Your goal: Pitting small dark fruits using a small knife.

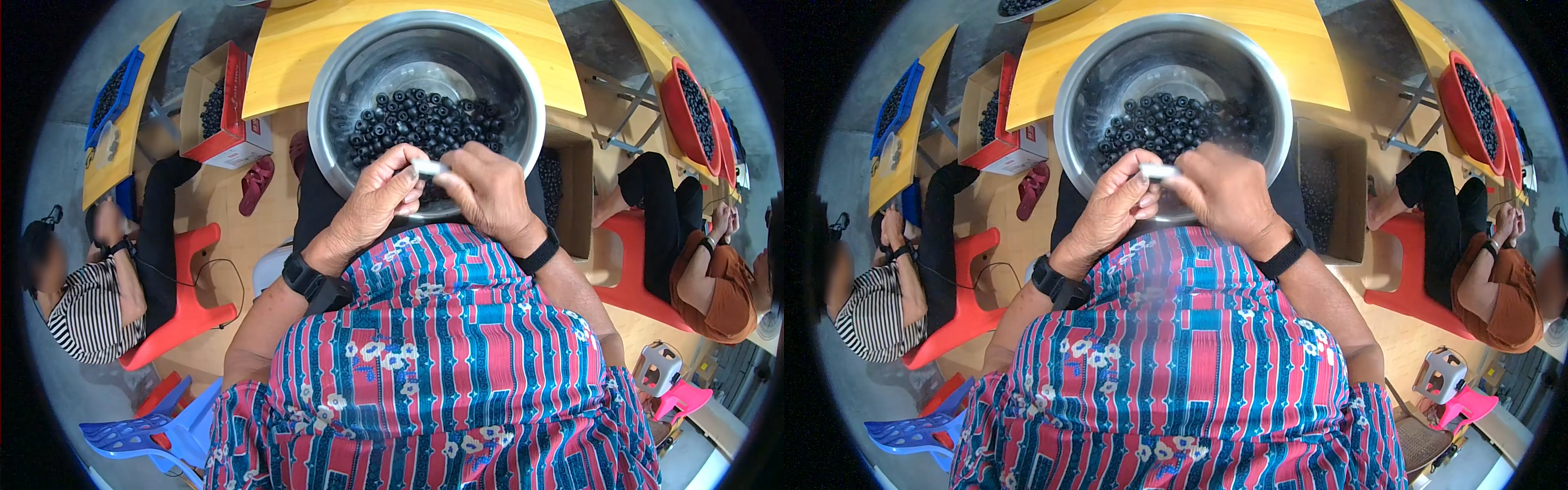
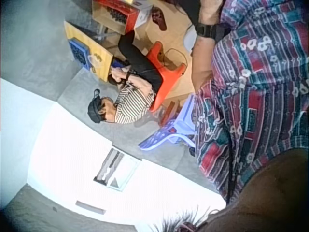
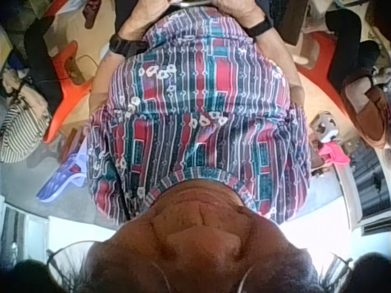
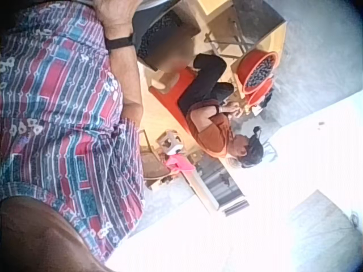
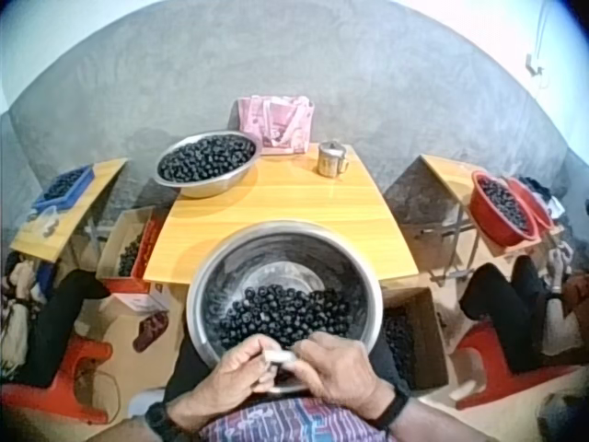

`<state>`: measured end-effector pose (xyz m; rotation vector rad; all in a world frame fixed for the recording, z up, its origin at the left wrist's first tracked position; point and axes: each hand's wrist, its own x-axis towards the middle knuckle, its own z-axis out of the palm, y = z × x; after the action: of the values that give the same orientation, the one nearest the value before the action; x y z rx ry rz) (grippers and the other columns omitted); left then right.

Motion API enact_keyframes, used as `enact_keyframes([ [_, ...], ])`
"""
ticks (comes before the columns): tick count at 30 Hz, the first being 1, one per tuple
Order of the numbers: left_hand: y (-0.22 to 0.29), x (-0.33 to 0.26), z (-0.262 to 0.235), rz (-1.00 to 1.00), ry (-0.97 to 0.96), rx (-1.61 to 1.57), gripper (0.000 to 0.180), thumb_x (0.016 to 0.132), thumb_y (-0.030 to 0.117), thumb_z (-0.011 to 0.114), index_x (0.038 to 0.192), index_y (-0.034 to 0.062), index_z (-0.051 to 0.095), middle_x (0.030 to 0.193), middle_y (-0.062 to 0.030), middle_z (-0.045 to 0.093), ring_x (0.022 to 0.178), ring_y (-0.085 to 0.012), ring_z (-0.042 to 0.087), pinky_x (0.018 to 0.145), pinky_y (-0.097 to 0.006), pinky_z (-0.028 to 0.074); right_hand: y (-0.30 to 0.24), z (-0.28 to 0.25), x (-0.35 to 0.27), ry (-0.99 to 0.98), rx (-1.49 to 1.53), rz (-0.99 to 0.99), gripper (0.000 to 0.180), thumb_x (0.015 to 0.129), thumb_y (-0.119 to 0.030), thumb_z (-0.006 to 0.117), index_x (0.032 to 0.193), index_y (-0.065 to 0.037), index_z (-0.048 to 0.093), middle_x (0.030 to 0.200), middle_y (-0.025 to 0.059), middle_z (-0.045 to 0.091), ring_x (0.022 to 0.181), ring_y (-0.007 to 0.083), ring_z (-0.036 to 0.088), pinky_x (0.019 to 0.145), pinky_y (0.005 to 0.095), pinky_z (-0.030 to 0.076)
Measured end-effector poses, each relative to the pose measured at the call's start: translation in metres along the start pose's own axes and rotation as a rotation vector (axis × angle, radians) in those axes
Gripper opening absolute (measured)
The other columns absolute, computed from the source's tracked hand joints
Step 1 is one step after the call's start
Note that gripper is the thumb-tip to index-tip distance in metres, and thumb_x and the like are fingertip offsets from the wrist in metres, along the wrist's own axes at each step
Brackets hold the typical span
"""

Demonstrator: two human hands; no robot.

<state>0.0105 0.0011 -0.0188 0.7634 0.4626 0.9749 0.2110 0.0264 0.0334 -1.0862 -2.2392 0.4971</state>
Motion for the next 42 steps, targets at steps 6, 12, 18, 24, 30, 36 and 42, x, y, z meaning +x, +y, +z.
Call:
enact_keyframes([
  [6, 0.006, -0.003, -0.002, 0.026, 0.118, -0.221, 0.023, 0.104, 0.026, 0.048, 0.117, 0.0073, 0.052, 0.094, -0.0025, 0.049, 0.073, -0.0075, 0.043, 0.060, -0.019, 0.037, 0.021, 0.005, 0.004, 0.146, 0.165, 0.360, 0.019, 0.090, -0.022, 0.064, 0.085, -0.003, 0.066, 0.082, 0.0187, 0.064, 0.078, 0.0389, 0.062, 0.069, 0.0456, 0.048],
  [12, 0.006, -0.004, -0.015, 0.015, 0.206, -0.459, 0.025, 0.102, 0.030, 0.052, 0.114, 0.0082, 0.055, 0.100, -0.0076, 0.053, 0.076, -0.0099, 0.048, 0.053, -0.018, 0.038, 0.027, 0.013, 0.002, 0.061, -0.073, 0.280, 0.025, 0.080, -0.022, 0.073, 0.097, -0.005, 0.066, 0.089, 0.0166, 0.066, 0.087, 0.0373, 0.064, 0.075, 0.0437, 0.050],
  [18, -0.001, -0.003, -0.018, -0.030, 0.252, -0.453, 0.019, 0.102, 0.028, 0.053, 0.105, 0.0093, 0.055, 0.097, -0.0049, 0.052, 0.074, -0.0092, 0.047, 0.053, -0.017, 0.038, 0.027, 0.018, 0.005, -0.055, -0.141, 0.291, 0.026, 0.082, -0.025, 0.072, 0.102, -0.008, 0.066, 0.090, 0.0144, 0.067, 0.086, 0.0361, 0.065, 0.074, 0.0445, 0.051],
  [24, -0.004, -0.004, -0.017, -0.036, 0.228, -0.417, 0.017, 0.101, 0.026, 0.054, 0.104, 0.0096, 0.055, 0.094, -0.0028, 0.052, 0.073, -0.0084, 0.046, 0.053, -0.017, 0.036, 0.024, 0.022, 0.009, -0.121, -0.233, 0.345, 0.024, 0.083, -0.028, 0.070, 0.100, -0.011, 0.067, 0.088, 0.0131, 0.067, 0.084, 0.0347, 0.066, 0.071, 0.0455, 0.052],
  [30, 0.001, -0.003, -0.011, -0.083, 0.292, -0.314, 0.016, 0.102, 0.025, 0.054, 0.103, 0.0096, 0.055, 0.090, -0.0015, 0.052, 0.071, -0.0082, 0.046, 0.052, -0.018, 0.036, 0.032, 0.028, 0.009, -0.155, -0.256, 0.296, 0.023, 0.083, -0.028, 0.070, 0.096, -0.010, 0.066, 0.086, 0.0132, 0.068, 0.083, 0.0349, 0.066, 0.071, 0.0456, 0.052],
  [36, -0.009, -0.002, -0.020, -0.051, 0.241, -0.363, 0.016, 0.101, 0.026, 0.055, 0.102, 0.0097, 0.055, 0.089, -0.0013, 0.052, 0.070, -0.0080, 0.046, 0.051, -0.017, 0.036, 0.032, 0.028, 0.011, -0.169, -0.209, 0.375, 0.020, 0.082, -0.023, 0.072, 0.093, -0.008, 0.066, 0.089, 0.0167, 0.068, 0.085, 0.0375, 0.065, 0.071, 0.0452, 0.052],
  [42, 0.000, 0.000, -0.004, -0.116, 0.279, -0.128, 0.022, 0.102, 0.027, 0.054, 0.116, 0.0090, 0.055, 0.088, -0.0006, 0.052, 0.069, -0.0066, 0.045, 0.051, -0.016, 0.033, 0.024, 0.020, 0.008, -0.013, 0.460, 0.369, 0.021, 0.077, -0.002, 0.076, 0.097, -0.005, 0.069, 0.068, -0.0060, 0.051, 0.062, 0.0031, 0.045, 0.058, 0.0213, 0.038],
])
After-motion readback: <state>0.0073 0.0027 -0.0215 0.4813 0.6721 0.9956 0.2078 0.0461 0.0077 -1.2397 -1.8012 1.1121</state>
